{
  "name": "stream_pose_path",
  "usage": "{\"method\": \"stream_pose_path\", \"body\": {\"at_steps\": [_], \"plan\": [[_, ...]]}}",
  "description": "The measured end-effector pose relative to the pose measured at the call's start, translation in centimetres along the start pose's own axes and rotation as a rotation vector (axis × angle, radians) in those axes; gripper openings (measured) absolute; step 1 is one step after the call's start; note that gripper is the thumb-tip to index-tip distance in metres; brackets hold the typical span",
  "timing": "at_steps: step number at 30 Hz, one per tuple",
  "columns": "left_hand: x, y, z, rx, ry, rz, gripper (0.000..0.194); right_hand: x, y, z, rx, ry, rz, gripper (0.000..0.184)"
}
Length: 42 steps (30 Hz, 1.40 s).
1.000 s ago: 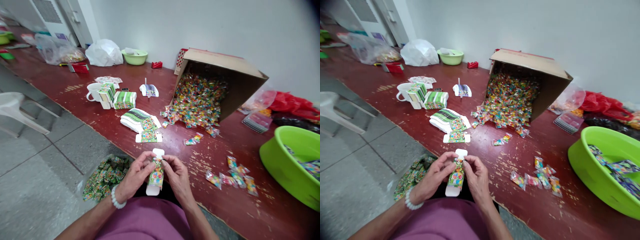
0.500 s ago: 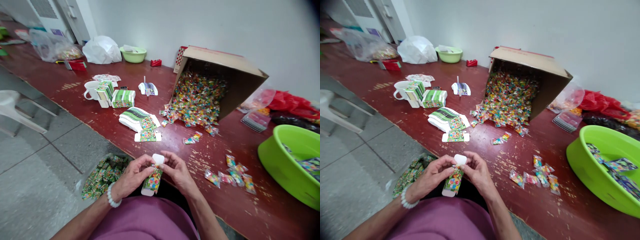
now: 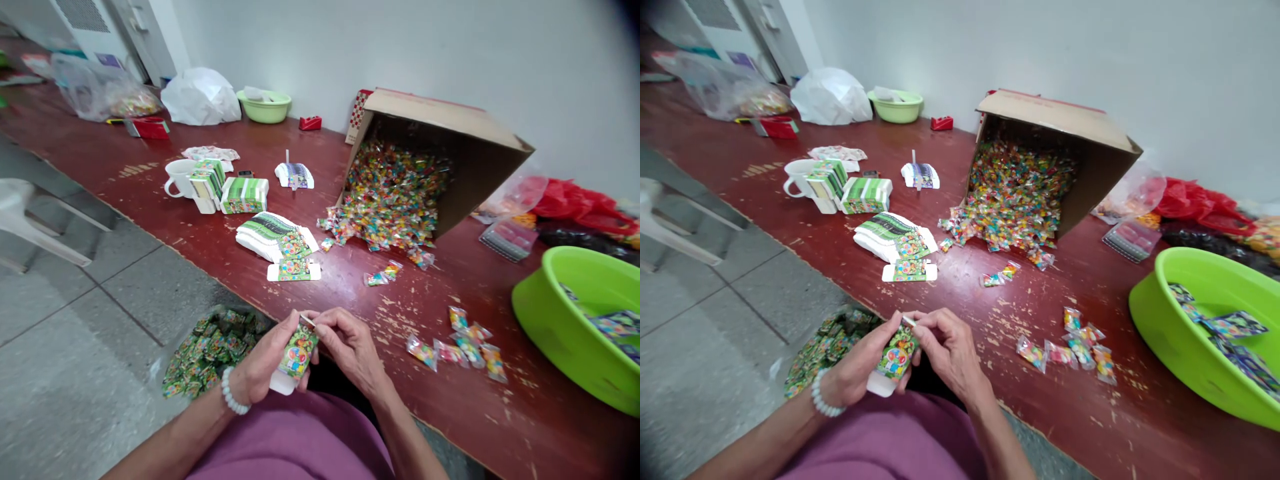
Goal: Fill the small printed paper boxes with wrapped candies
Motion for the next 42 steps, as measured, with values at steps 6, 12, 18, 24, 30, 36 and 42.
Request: {"method": "stream_pose_path", "body": {"at_steps": [6,12,18,24,30,36,42], "plan": [[1.5,-0.1,0.1,0.033,-0.192,0.107,0.066,-0.2,-0.6,0.5,-0.081,0.02,0.085,0.014],[1.6,0.0,0.7,-0.033,-0.254,0.093,0.074,1.2,-1.0,0.9,-0.13,-0.2,0.271,0.024],[1.4,0.0,0.2,-0.067,-0.345,0.089,0.07,1.7,-1.0,0.5,-0.063,-0.231,0.267,0.025],[1.3,-0.1,-0.3,-0.06,-0.336,0.082,0.07,1.0,-0.9,0.8,-0.127,-0.223,0.234,0.026],[1.0,-0.4,-0.6,0.013,-0.298,0.052,0.068,-1.5,0.2,1.1,-0.106,0.19,-0.011,0.019],[1.0,-0.8,-0.2,0.019,-0.117,0.066,0.055,-1.1,-1.1,-0.3,-0.03,0.542,-0.145,0.018],[0.4,0.7,-1.7,0.001,-0.067,0.012,0.039,1.0,-6.0,-12.0,0.342,0.91,0.004,0.039]]}}
Point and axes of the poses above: each hand's wrist, its own y-axis away from the middle knuckle, its own z-axis out of the palm, x = y × z, the point moved 9 cm from there along -y, towards the middle knuckle, and after that the axes turned 4 degrees about z, right-handed, at the moved point
